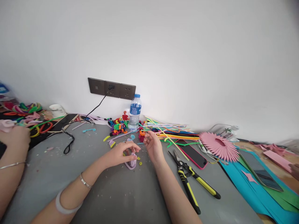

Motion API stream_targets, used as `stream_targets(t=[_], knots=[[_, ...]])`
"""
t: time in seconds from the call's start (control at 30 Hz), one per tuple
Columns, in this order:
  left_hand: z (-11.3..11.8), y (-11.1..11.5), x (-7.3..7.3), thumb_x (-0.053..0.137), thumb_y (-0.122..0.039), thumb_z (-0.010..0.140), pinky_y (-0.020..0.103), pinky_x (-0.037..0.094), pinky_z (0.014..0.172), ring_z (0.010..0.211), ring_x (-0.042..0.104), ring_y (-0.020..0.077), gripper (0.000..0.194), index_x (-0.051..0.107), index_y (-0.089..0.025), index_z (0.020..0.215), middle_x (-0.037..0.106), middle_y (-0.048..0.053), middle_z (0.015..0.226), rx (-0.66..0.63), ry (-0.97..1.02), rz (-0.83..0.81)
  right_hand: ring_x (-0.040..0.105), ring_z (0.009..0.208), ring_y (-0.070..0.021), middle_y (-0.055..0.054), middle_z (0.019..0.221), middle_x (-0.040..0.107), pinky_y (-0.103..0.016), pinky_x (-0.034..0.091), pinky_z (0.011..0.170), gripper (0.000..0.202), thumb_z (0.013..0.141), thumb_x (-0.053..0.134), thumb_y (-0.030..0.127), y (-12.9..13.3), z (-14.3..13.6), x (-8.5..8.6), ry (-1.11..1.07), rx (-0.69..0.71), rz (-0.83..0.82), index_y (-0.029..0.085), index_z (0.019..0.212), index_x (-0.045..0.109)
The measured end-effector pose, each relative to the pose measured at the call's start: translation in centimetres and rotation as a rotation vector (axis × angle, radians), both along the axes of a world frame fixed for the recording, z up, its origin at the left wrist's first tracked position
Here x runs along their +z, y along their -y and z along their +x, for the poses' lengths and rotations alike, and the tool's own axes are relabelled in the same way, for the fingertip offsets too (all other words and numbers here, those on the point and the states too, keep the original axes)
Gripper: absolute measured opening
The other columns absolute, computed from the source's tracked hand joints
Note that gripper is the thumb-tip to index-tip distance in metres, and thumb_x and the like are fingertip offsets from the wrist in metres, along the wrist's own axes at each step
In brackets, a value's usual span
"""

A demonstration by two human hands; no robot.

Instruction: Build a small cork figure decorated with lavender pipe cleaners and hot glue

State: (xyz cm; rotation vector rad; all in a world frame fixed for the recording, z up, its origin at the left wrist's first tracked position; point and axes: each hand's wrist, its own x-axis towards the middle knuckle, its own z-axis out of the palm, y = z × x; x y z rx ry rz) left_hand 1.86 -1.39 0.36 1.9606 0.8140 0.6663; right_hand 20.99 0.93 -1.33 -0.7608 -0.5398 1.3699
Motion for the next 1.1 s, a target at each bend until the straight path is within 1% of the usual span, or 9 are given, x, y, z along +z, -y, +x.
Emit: stream_targets(t=[0.1,0.2,0.3,0.37,0.57,0.73,0.8,0.97,1.1], knots=[[0.0,0.0,0.1,0.060,-0.040,0.092,0.026,0.048,0.074,0.087,0.063,0.0170,0.028,0.065,-0.021,0.112,0.068,0.006,0.103,0.016,-0.003,0.057,0.053,0.053,-0.0101,0.004,0.066,0.064,-0.024,0.042,0.053,0.018,0.069,0.076,0.033,0.0,-0.1,0.0,0.008,0.006,-0.004,0.021,0.077,0.064],[0.1,0.2,0.4,0.050,-0.042,0.097,0.025,0.045,0.068,0.077,0.060,0.0155,0.032,0.066,-0.020,0.112,0.068,0.005,0.095,0.053,0.013,0.115,0.052,0.053,-0.0106,0.004,0.065,0.063,-0.024,0.042,0.053,0.017,0.068,0.075,0.033,0.0,-0.1,0.0,0.007,0.008,-0.009,0.021,0.076,0.065],[0.1,0.3,0.5,0.045,-0.045,0.098,0.025,0.044,0.067,0.077,0.058,0.0162,0.035,0.068,-0.019,0.109,0.067,0.005,0.093,0.096,0.009,0.176,0.053,0.053,-0.0107,0.004,0.066,0.063,-0.024,0.042,0.053,0.017,0.068,0.075,0.032,0.0,0.0,0.0,0.004,0.007,-0.013,0.021,0.077,0.066],[0.1,0.2,0.4,0.045,-0.045,0.098,0.026,0.045,0.068,0.078,0.058,0.0167,0.036,0.069,-0.020,0.107,0.067,0.006,0.093,0.111,0.010,0.209,0.052,0.053,-0.0107,0.004,0.066,0.062,-0.024,0.042,0.053,0.017,0.069,0.074,0.032,0.1,0.0,0.1,0.008,0.007,-0.009,0.022,0.079,0.066],[0.2,0.1,-0.4,0.049,-0.041,0.097,0.024,0.044,0.065,0.071,0.056,0.0145,0.031,0.068,-0.019,0.107,0.063,0.004,0.082,0.118,0.044,0.294,0.052,0.053,-0.0107,0.004,0.064,0.061,-0.024,0.043,0.053,0.018,0.069,0.075,0.033,0.0,0.1,0.2,0.019,0.023,-0.002,0.022,0.078,0.064],[0.1,0.0,-0.8,0.049,-0.036,0.097,0.023,0.041,0.062,0.064,0.056,0.0133,0.028,0.068,-0.020,0.107,0.065,0.001,0.073,0.119,-0.040,0.282,0.052,0.054,-0.0100,0.004,0.065,0.060,-0.023,0.043,0.052,0.018,0.070,0.075,0.032,0.0,0.2,0.0,0.011,0.006,-0.010,0.022,0.079,0.065],[0.0,0.0,-0.8,0.049,-0.039,0.097,0.023,0.039,0.059,0.060,0.055,0.0130,0.029,0.069,-0.021,0.105,0.064,0.000,0.068,0.108,-0.080,0.301,0.051,0.053,-0.0104,0.004,0.065,0.060,-0.024,0.043,0.052,0.017,0.071,0.074,0.032,0.0,0.2,-0.1,0.019,0.004,-0.015,0.022,0.079,0.065],[0.0,0.2,-0.4,0.051,-0.047,0.095,0.023,0.033,0.054,0.051,0.047,0.0124,0.033,0.070,-0.021,0.100,0.049,-0.004,0.054,0.073,-0.158,0.346,0.051,0.053,-0.0109,0.005,0.065,0.060,-0.025,0.042,0.053,0.019,0.070,0.074,0.034,-0.1,0.2,-0.2,0.017,0.019,-0.010,0.022,0.081,0.064],[0.1,0.3,-0.4,0.048,-0.045,0.097,0.023,0.031,0.054,0.050,0.048,0.0127,0.032,0.070,-0.021,0.100,0.052,-0.004,0.054,0.063,-0.177,0.323,0.051,0.054,-0.0110,0.005,0.065,0.060,-0.025,0.041,0.054,0.018,0.071,0.073,0.034,-0.1,0.1,-0.3,0.031,0.023,0.002,0.022,0.080,0.064]])
